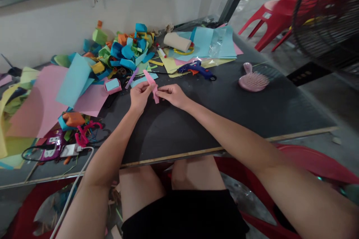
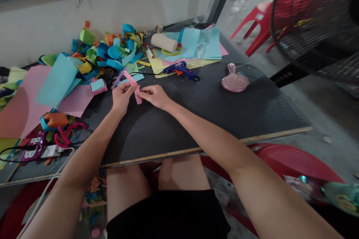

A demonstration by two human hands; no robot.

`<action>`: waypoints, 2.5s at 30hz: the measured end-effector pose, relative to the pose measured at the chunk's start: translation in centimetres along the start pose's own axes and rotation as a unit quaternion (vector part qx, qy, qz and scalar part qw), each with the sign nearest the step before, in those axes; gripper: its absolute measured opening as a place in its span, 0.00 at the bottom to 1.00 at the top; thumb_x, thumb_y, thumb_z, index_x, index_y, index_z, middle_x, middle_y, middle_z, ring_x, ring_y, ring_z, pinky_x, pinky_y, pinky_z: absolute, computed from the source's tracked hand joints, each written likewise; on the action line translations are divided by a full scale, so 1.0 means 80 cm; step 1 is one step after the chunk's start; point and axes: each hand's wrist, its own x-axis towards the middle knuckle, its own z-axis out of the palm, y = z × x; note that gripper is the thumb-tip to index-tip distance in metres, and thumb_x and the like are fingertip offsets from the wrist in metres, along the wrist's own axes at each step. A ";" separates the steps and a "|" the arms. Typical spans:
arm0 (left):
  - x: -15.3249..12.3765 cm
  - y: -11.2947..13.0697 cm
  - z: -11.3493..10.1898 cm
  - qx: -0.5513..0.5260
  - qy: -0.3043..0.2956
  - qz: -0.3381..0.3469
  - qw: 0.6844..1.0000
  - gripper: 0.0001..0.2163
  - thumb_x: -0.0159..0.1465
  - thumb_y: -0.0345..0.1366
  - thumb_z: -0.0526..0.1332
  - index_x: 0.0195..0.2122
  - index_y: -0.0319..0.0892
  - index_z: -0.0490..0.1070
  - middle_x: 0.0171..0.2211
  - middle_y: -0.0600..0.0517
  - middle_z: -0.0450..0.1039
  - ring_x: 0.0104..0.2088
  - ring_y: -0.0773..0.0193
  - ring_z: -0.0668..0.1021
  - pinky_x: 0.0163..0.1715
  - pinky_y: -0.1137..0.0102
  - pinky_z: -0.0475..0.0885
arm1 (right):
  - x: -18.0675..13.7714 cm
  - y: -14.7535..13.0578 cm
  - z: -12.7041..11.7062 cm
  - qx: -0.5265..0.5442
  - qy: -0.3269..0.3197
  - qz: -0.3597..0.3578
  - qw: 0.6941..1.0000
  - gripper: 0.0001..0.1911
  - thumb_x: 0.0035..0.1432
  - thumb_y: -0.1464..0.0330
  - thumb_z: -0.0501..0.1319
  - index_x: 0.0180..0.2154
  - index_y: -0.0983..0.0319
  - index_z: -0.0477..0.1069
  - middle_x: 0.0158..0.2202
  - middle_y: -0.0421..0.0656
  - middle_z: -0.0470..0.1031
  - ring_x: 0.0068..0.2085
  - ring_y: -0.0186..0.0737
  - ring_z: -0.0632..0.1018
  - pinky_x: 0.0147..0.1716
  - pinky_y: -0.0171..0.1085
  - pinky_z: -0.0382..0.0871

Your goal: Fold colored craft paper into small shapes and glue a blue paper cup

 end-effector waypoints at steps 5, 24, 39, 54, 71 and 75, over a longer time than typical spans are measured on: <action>-0.002 0.004 0.001 0.014 -0.001 -0.010 1.000 0.12 0.51 0.43 0.72 0.31 0.40 0.79 0.31 0.49 0.82 0.32 0.64 0.82 0.33 0.71 0.76 | 0.000 -0.001 -0.001 -0.024 0.007 0.002 1.000 0.21 0.48 0.50 0.69 0.30 0.63 0.81 0.24 0.40 0.78 0.26 0.33 0.73 0.27 0.33 0.64; 0.013 0.011 -0.032 0.298 0.000 0.047 0.954 0.18 0.69 0.44 0.52 0.37 0.40 0.79 0.35 0.45 0.81 0.39 0.57 0.81 0.43 0.62 0.73 | 0.004 -0.005 -0.001 0.124 0.046 0.058 0.990 0.12 0.47 0.60 0.68 0.30 0.62 0.80 0.29 0.44 0.82 0.26 0.33 0.75 0.25 0.33 0.65; 0.032 0.047 -0.133 0.743 0.058 -0.009 0.667 0.26 0.63 0.48 0.54 0.58 0.39 0.69 0.60 0.36 0.67 0.61 0.38 0.67 0.58 0.47 0.59 | 0.003 -0.006 -0.003 0.124 0.045 0.055 0.990 0.13 0.48 0.58 0.66 0.29 0.62 0.77 0.28 0.43 0.80 0.26 0.33 0.73 0.27 0.36 0.65; 0.040 0.051 -0.117 0.763 0.097 -0.075 0.634 0.39 0.55 0.60 0.60 0.52 0.22 0.70 0.48 0.26 0.73 0.55 0.32 0.69 0.54 0.50 0.64 | 0.003 -0.006 -0.001 0.117 0.063 0.045 0.990 0.12 0.47 0.58 0.67 0.28 0.61 0.77 0.26 0.42 0.79 0.25 0.33 0.72 0.27 0.36 0.64; 0.031 0.047 -0.121 0.721 0.119 -0.067 0.680 0.42 0.56 0.57 0.62 0.59 0.23 0.62 0.54 0.25 0.69 0.57 0.32 0.67 0.57 0.49 0.62 | 0.001 -0.007 -0.002 0.094 0.045 0.043 0.994 0.12 0.49 0.59 0.66 0.30 0.61 0.78 0.26 0.41 0.79 0.25 0.33 0.73 0.27 0.36 0.64; 0.030 0.047 -0.120 0.716 0.120 -0.066 0.684 0.41 0.56 0.55 0.62 0.58 0.21 0.63 0.53 0.24 0.69 0.58 0.31 0.66 0.57 0.49 0.62 | 0.000 -0.006 -0.003 0.091 0.044 0.046 0.994 0.13 0.49 0.58 0.66 0.31 0.61 0.78 0.26 0.42 0.79 0.26 0.33 0.73 0.27 0.36 0.64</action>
